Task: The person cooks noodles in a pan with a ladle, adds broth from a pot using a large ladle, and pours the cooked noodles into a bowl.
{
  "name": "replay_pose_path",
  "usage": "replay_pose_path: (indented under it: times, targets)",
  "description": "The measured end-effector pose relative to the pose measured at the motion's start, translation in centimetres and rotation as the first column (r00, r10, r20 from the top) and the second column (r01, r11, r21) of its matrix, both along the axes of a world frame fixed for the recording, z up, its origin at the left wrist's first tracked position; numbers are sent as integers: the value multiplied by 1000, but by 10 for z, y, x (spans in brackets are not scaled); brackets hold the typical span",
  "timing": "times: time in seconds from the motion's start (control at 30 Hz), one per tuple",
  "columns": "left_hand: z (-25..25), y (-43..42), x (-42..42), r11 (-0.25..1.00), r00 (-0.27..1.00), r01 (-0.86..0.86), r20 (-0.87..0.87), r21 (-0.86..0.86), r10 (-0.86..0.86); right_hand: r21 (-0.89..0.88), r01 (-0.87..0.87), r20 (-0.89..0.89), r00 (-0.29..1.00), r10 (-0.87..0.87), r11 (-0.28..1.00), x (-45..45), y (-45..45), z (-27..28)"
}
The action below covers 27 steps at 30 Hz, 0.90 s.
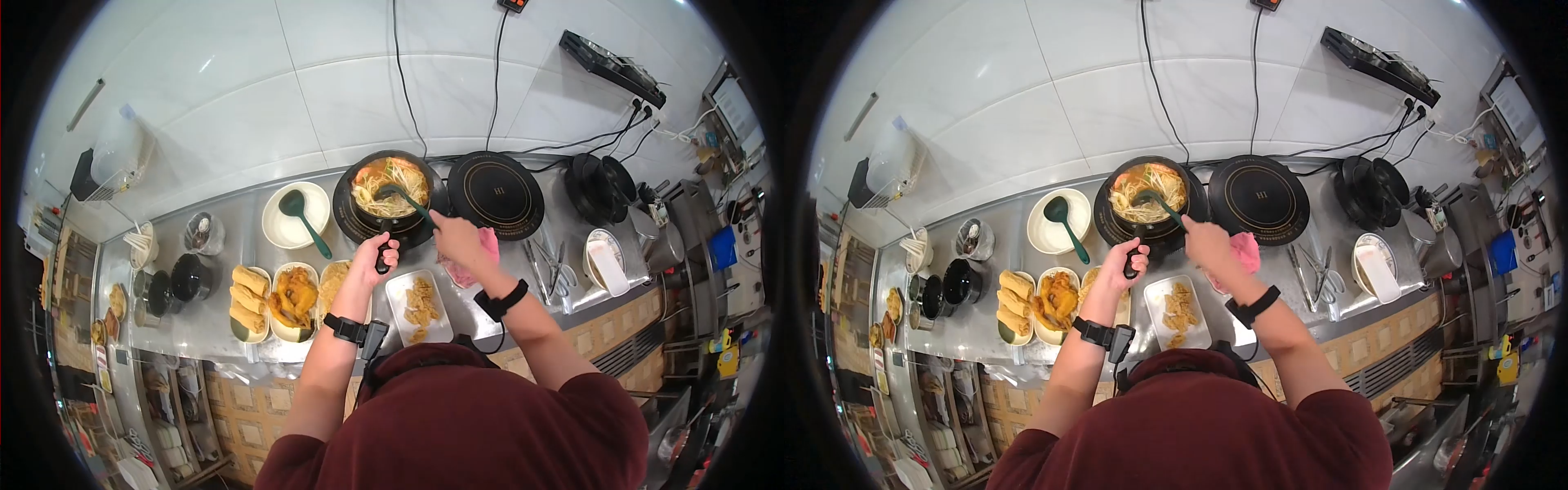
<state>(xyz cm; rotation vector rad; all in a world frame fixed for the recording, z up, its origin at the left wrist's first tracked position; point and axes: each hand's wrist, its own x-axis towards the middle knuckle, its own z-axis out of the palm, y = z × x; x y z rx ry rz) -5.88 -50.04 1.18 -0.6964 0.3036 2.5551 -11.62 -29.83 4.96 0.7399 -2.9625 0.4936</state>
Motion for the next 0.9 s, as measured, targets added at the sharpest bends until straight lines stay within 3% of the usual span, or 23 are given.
replay_pose_path:
  times: [0.13,0.27,0.3,0.43,0.53,0.63,0.73,0.83,0.9]
  targets:
    - [6,1,2,998,1000,1,-4,-61,-1,-202,62,31,998,-57,977,-15,-2,17]
    - [3,2,2,1000,1000,-11,-4,10,11,-184,100,59,994,-90,978,-3,-20,8]
    - [5,1,3,1000,1000,-2,0,-7,2,-211,57,27,998,-53,976,-5,-19,-15]
    - [-3,0,0,1000,1000,-2,-28,3,2,-248,-11,115,993,41,969,25,-2,-4]
    - [-3,1,1,1000,1000,-20,-22,1,20,-3,-60,-81,995,59,998,46,22,26]
    - [-5,1,0,1000,1000,-13,-17,21,13,77,-54,-172,983,66,996,50,32,23]
    - [-4,3,1,999,999,-16,-32,-33,15,181,-16,-114,993,37,983,39,23,24]
    - [-3,2,0,999,1000,11,5,31,-11,59,-9,-19,1000,10,998,12,14,25]
    - [1,3,1,1000,1000,-1,-3,-18,1,-18,33,-48,998,-34,999,7,15,31]
